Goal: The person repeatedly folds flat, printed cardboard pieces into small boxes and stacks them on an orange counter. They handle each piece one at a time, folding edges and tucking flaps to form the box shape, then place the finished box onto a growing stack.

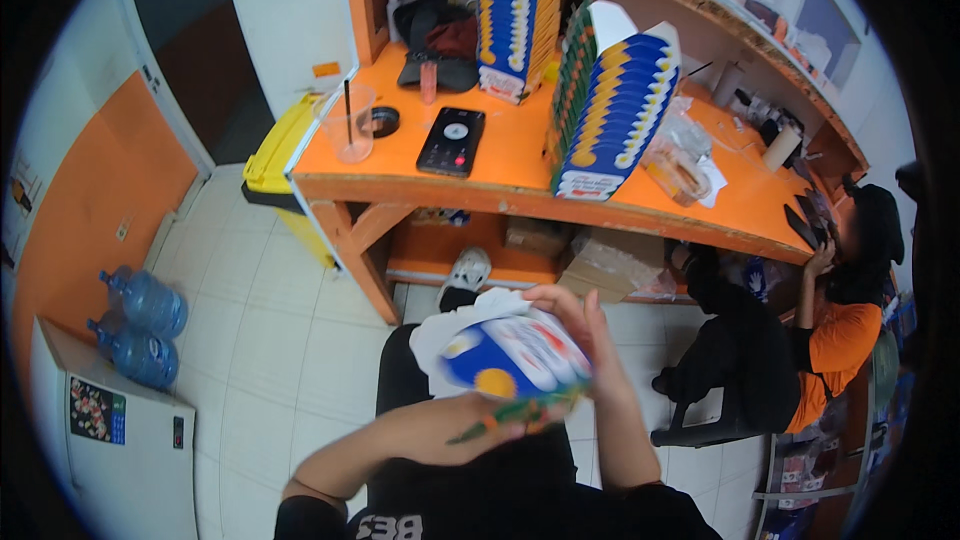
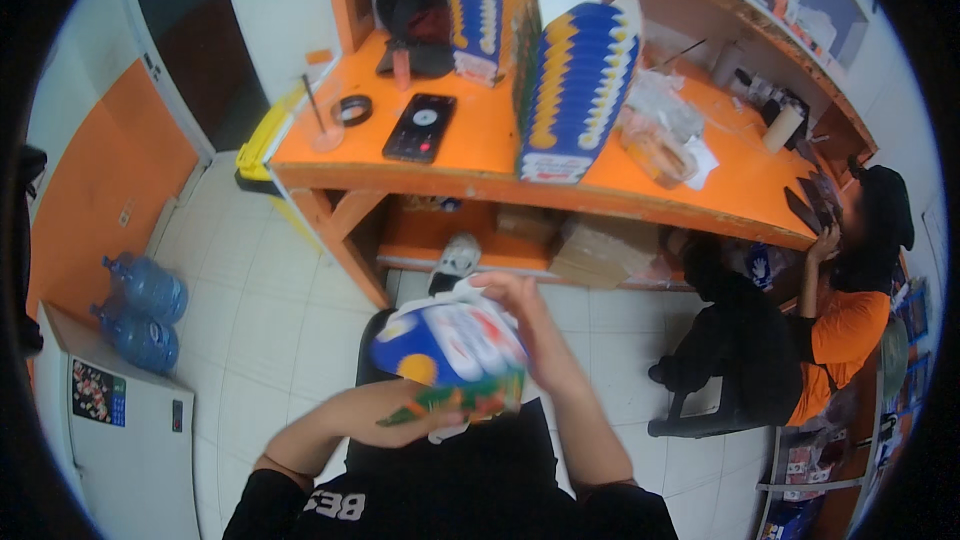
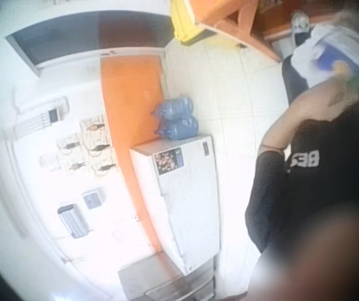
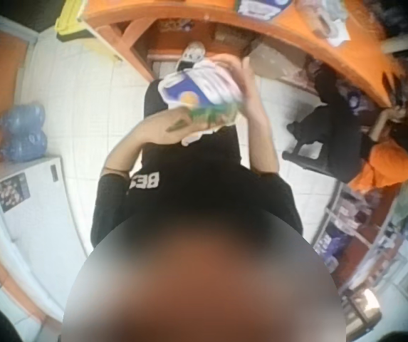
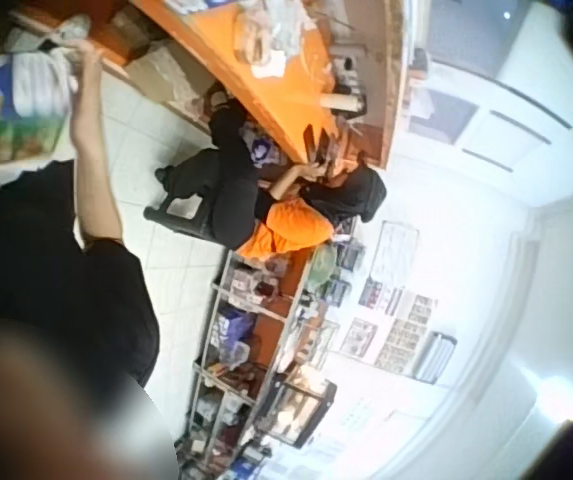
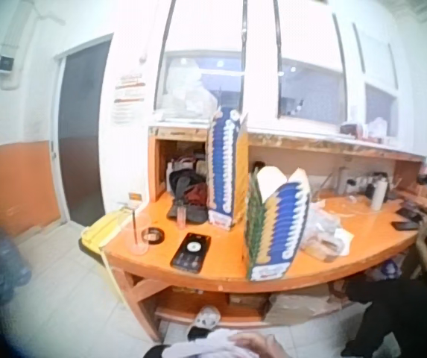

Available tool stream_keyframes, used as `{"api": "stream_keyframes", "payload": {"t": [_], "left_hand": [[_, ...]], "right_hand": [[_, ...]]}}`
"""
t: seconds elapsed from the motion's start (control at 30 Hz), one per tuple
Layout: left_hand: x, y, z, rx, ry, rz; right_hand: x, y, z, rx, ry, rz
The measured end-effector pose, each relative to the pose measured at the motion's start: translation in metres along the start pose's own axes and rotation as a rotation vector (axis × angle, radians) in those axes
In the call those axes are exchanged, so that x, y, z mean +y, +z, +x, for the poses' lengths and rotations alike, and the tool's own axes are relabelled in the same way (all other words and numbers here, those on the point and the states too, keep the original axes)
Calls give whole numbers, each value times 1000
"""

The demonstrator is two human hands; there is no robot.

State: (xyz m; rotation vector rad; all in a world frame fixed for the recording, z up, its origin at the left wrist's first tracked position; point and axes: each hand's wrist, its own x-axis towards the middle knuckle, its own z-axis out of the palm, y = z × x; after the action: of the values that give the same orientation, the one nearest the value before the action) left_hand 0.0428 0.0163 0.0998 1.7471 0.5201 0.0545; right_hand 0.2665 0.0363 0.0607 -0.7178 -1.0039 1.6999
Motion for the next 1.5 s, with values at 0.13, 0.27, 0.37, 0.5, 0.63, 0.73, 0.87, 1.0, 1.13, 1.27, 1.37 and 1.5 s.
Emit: {"api": "stream_keyframes", "payload": {"t": [0.13,0.27,0.37,0.5,0.63,0.73,0.87,1.0,1.13,1.27,1.37,1.5], "left_hand": [[46,-37,4,-226,318,376],[91,-91,9,659,630,181],[132,-166,70,1163,1042,-1],[160,-227,163,1215,506,-136],[153,-260,196,970,309,-282],[148,-263,188,851,315,-512],[157,-250,180,788,375,-535],[170,-245,192,731,548,-642],[179,-264,216,1109,421,-93],[194,-289,221,1066,144,609],[199,-283,217,1071,77,594],[178,-254,214,1236,109,532]], "right_hand": [[-50,-58,8,-660,538,-295],[-139,-63,26,-544,-155,-16],[-237,-28,42,-519,-537,215],[-296,11,107,-257,-662,77],[-315,-1,156,201,-397,-198],[-336,-25,154,310,-13,-572],[-340,-26,160,41,185,-970],[-337,-7,161,193,160,-988],[-343,-1,170,618,-65,-1177],[-352,-18,178,713,-30,-1876],[-343,-32,179,664,36,-1879],[-307,-45,173,773,-131,-1760]]}}
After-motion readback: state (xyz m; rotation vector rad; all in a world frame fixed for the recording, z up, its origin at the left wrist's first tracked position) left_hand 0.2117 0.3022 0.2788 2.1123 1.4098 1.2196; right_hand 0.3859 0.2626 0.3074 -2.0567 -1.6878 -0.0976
